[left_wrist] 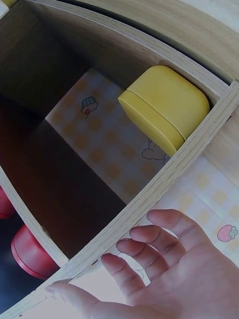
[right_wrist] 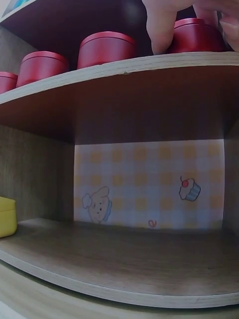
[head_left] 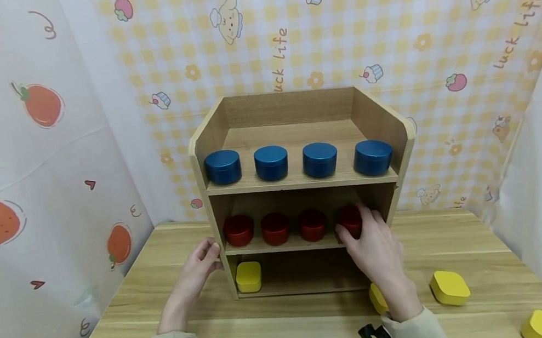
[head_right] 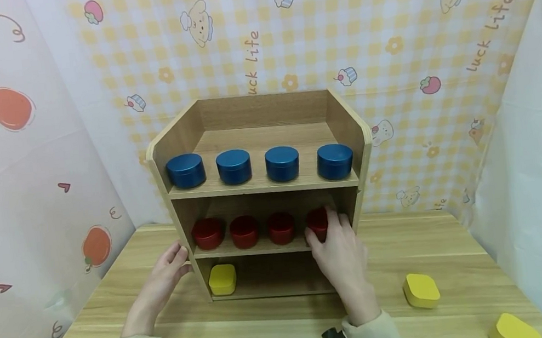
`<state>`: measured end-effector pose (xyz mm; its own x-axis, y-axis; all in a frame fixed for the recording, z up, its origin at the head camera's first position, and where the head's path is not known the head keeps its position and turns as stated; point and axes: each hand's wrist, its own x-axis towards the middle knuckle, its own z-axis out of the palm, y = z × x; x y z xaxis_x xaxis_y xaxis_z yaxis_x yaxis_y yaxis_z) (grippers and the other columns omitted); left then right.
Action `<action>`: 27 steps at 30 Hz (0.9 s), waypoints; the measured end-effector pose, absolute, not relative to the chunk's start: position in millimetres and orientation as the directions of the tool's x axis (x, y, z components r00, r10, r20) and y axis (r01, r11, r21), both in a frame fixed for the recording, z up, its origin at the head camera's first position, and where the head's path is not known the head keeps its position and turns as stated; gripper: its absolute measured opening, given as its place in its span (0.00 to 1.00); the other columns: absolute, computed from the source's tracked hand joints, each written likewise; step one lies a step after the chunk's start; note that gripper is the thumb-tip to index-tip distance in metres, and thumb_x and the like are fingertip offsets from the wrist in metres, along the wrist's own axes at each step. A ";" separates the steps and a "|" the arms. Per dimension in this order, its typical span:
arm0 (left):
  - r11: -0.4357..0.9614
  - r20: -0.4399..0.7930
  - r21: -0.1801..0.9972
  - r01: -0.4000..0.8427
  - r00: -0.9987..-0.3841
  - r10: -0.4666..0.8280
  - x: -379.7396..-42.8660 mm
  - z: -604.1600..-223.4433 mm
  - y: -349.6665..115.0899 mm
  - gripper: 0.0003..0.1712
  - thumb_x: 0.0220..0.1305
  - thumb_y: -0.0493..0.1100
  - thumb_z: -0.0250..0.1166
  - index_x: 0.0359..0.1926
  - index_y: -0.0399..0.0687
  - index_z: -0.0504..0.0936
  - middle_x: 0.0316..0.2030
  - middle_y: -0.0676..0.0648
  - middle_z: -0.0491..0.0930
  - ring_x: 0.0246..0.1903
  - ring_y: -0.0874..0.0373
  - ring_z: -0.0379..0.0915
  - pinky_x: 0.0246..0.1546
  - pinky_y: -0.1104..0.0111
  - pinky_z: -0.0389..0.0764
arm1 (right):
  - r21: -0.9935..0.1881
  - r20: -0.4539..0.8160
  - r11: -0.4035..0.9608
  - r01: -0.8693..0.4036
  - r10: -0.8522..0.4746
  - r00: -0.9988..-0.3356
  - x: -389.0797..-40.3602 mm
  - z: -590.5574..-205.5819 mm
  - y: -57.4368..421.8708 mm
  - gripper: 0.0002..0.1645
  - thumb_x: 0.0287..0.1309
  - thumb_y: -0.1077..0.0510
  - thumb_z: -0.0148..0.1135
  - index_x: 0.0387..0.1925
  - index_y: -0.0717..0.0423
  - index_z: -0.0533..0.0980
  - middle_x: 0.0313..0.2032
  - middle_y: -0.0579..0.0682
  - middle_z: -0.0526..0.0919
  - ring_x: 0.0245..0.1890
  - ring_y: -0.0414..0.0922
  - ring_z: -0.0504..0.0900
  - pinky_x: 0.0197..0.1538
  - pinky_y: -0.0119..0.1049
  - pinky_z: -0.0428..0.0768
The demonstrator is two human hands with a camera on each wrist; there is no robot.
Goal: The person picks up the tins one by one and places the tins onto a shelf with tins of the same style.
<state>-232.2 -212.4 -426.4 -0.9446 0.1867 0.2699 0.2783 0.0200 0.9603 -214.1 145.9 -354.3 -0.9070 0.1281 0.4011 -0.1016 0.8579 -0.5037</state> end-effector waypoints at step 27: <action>0.000 0.268 0.962 0.273 -0.946 0.184 -232.7 -427.4 -212.7 0.12 0.77 0.42 0.49 0.47 0.35 0.69 0.43 0.45 0.75 0.42 0.48 0.75 0.42 0.64 0.79 | -0.489 0.393 0.866 -0.102 0.114 -0.913 -213.4 -355.3 145.8 0.45 0.59 0.38 0.64 0.70 0.56 0.62 0.55 0.65 0.74 0.48 0.64 0.78 0.40 0.62 0.77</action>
<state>-232.7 -212.7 -427.4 -0.9456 0.1841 0.2681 0.2727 -0.0003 0.9621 -213.4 145.8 -355.3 -0.9126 0.1139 0.3927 -0.1024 0.8661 -0.4893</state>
